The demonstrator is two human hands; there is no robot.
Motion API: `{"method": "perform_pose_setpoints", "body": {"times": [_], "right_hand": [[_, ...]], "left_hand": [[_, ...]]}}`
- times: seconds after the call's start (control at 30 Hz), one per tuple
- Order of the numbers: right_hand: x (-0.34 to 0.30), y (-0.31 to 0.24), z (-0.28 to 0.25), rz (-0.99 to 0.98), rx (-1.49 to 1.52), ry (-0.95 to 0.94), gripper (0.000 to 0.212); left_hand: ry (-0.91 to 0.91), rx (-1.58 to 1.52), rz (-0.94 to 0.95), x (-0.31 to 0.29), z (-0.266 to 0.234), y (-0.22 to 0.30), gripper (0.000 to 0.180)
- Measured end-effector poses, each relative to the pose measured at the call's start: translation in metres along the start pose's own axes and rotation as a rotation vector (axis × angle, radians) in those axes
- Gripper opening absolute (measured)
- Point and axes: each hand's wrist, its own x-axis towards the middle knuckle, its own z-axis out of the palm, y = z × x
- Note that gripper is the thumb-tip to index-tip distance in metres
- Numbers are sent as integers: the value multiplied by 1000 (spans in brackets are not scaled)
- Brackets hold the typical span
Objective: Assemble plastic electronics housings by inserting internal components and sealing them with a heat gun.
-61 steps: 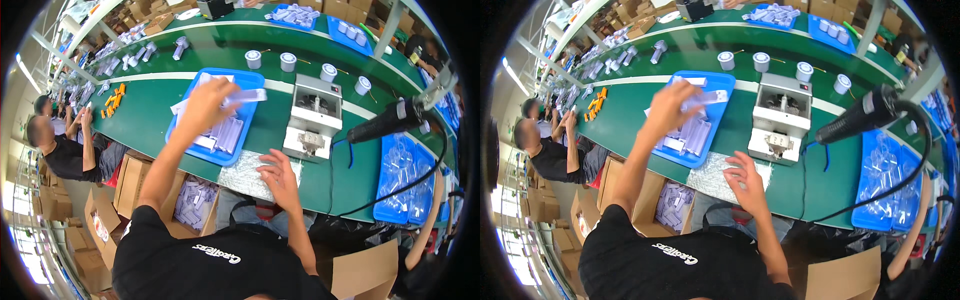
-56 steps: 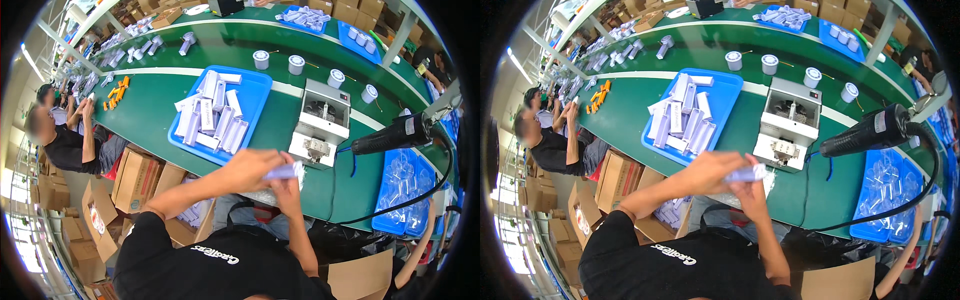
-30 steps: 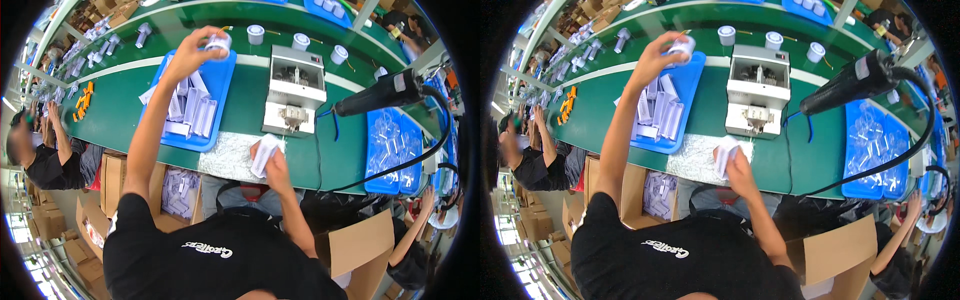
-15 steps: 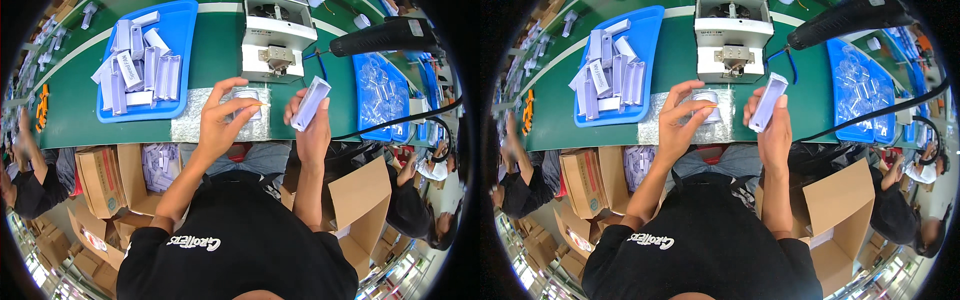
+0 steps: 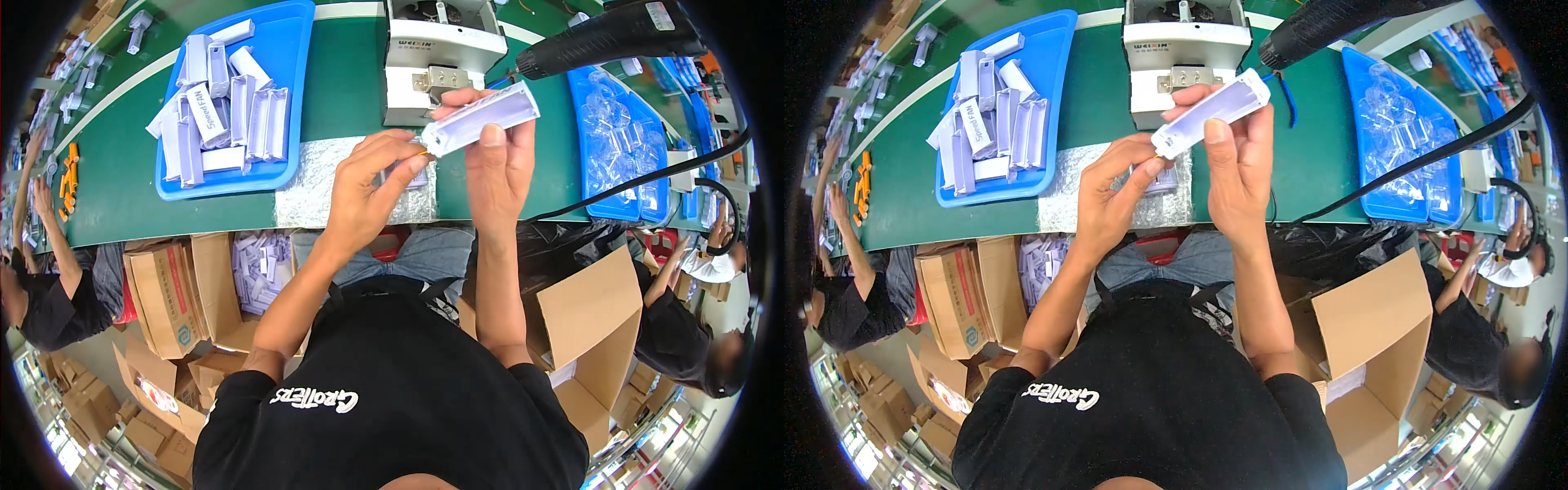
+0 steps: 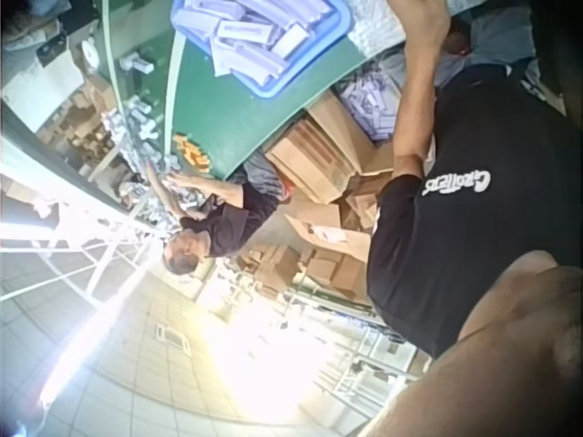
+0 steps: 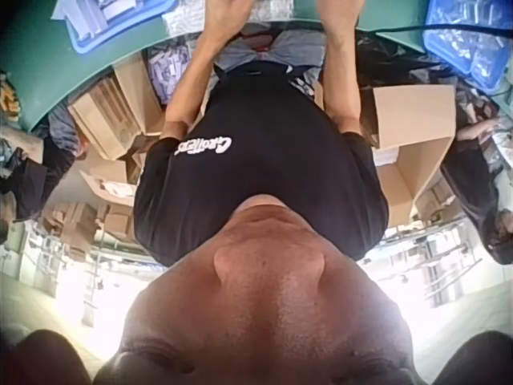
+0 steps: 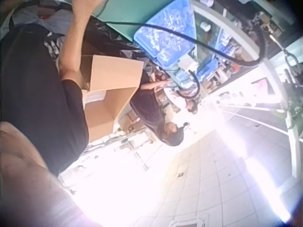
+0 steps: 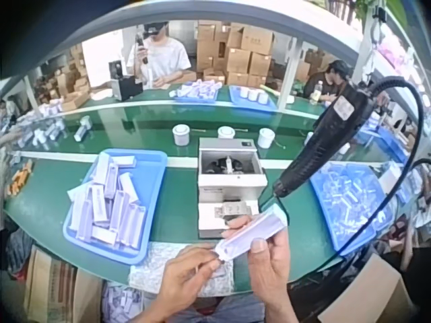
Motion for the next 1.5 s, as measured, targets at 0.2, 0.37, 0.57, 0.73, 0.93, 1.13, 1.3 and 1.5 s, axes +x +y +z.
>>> {"method": "perform_pose_setpoints", "body": {"times": [0.2,0.37,0.57,0.73,0.93,1.13,1.3,1.5], "right_hand": [[-7,12,-6,17,53,-66,41],[-12,14,-4,34,89,-77,40],[-6,8,-17,190,23,-247,44],[5,0,-23,106,-309,-423,44],[16,0,-37,26,-460,-605,49],[10,0,-39,80,-353,-576,51],[22,-2,-38,-158,-453,-706,46],[22,3,-44,-120,-514,-746,45]], "left_hand": [[26,-39,-64,-2,-1,4,14],[53,-90,-97,-7,-2,1,13],[131,283,3,-18,-6,3,51],[28,70,-106,-22,-6,-12,78],[25,20,-81,-22,-9,-21,72],[-9,0,-36,-18,-15,-24,71],[0,-111,-76,-22,-10,-27,69],[8,-113,-117,-23,-11,-26,72]]}}
